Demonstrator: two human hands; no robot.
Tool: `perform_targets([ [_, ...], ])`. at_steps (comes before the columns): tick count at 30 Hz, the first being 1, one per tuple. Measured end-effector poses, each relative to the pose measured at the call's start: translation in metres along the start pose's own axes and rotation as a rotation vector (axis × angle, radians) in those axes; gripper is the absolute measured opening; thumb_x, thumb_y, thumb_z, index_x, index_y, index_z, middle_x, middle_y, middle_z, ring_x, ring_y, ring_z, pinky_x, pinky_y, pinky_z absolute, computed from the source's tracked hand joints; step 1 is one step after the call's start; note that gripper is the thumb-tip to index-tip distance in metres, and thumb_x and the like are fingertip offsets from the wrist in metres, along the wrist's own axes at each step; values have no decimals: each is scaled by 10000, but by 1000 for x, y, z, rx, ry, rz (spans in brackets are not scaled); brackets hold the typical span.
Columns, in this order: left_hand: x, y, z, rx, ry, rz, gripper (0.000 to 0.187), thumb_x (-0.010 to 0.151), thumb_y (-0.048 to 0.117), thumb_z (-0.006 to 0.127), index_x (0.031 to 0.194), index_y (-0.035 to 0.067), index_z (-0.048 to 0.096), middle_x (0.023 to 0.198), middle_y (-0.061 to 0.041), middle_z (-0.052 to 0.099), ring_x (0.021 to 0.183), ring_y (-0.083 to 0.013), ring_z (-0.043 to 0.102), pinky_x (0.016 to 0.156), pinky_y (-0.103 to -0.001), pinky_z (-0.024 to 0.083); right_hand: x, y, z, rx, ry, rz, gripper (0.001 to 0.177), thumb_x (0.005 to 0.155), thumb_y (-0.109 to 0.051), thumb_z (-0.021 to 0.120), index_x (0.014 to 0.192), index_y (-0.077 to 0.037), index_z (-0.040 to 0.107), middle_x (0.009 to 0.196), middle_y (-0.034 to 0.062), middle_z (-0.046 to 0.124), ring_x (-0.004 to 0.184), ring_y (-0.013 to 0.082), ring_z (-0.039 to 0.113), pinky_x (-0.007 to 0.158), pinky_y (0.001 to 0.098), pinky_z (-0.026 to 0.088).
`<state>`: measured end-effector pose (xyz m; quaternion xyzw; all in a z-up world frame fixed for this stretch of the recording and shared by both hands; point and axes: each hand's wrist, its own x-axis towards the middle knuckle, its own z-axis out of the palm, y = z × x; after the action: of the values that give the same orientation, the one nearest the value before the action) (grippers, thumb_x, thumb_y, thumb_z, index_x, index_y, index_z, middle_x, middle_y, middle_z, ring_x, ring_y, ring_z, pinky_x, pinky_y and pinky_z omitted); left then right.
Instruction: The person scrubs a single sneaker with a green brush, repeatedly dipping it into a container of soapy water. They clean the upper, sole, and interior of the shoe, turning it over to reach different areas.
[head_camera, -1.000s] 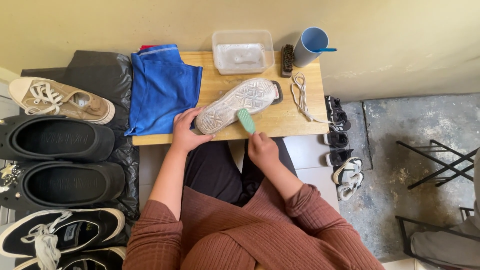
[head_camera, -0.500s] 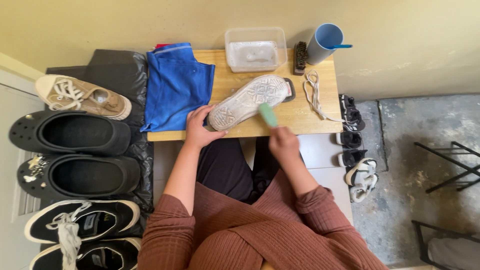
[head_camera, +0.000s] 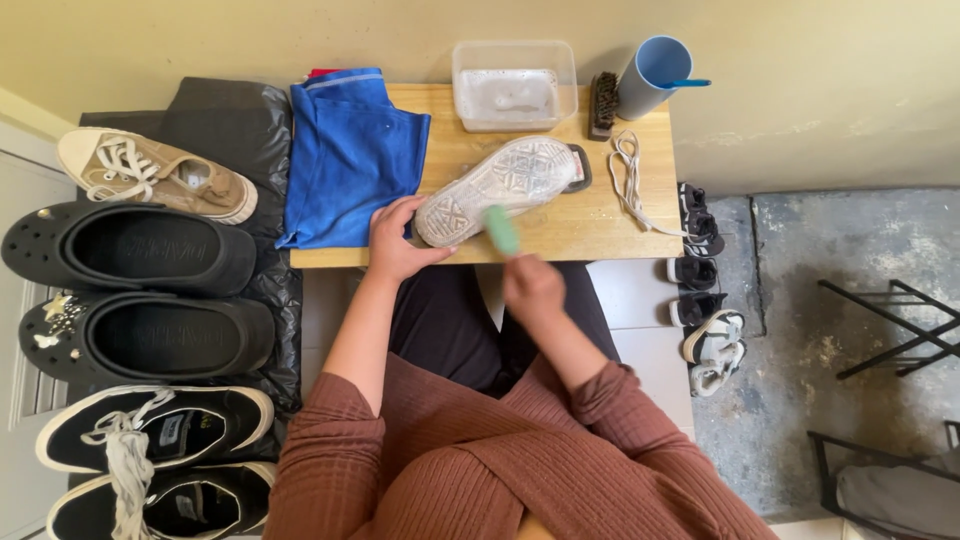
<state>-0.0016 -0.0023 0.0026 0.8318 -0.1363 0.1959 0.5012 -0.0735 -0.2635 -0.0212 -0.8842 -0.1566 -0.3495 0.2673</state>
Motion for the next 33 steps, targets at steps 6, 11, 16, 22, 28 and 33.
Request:
perform_targets([
  [6, -2, -2, 0, 3, 4, -15, 860, 395, 338, 1008, 1175, 125, 714, 1229, -32, 739, 1175, -195, 687, 1058, -329, 392, 11, 42, -9, -143, 77, 33, 231, 875, -94, 742, 718, -151, 582, 636, 35, 538, 538, 284, 632, 499, 330, 506],
  [11, 0, 2, -2, -10, -3, -2, 836, 422, 340, 1017, 1165, 113, 709, 1237, -37, 738, 1190, -208, 681, 1053, -338, 393, 2, -16, -1, -28, -5, 55, 195, 836, -112, 754, 696, -159, 627, 608, 51, 577, 545, 312, 646, 506, 385, 516],
  [16, -3, 0, -1, 11, -16, 30, 865, 396, 362, 1025, 1165, 124, 708, 1267, -23, 736, 1242, -192, 658, 1066, -352, 391, 20, 29, -13, -54, -30, 3, 129, 809, -120, 759, 729, -178, 675, 619, 49, 590, 564, 305, 659, 511, 390, 520],
  [22, 1, 10, 2, 17, -72, 88, 856, 422, 320, 1014, 1199, 146, 701, 1341, 29, 716, 1339, -180, 594, 1095, -405, 359, 26, -2, 1, -158, -26, -70, 170, 839, -168, 729, 713, -202, 620, 619, 8, 569, 550, 270, 645, 513, 355, 516],
  [28, -7, 5, 1, 25, -38, 197, 788, 480, 229, 970, 1212, 126, 698, 1352, 11, 716, 1314, -202, 625, 1101, -418, 384, 62, 48, 15, -164, 89, 5, 244, 892, -134, 708, 718, -137, 536, 611, 65, 494, 537, 325, 609, 490, 416, 486],
  [33, 5, 25, -8, 149, -68, 364, 697, 539, 172, 900, 1214, 176, 728, 1317, 32, 736, 1250, -186, 670, 1125, -459, 392, 81, -35, -25, -218, -8, -169, 186, 830, -158, 755, 758, -152, 584, 679, 31, 545, 504, 268, 608, 497, 353, 517],
])
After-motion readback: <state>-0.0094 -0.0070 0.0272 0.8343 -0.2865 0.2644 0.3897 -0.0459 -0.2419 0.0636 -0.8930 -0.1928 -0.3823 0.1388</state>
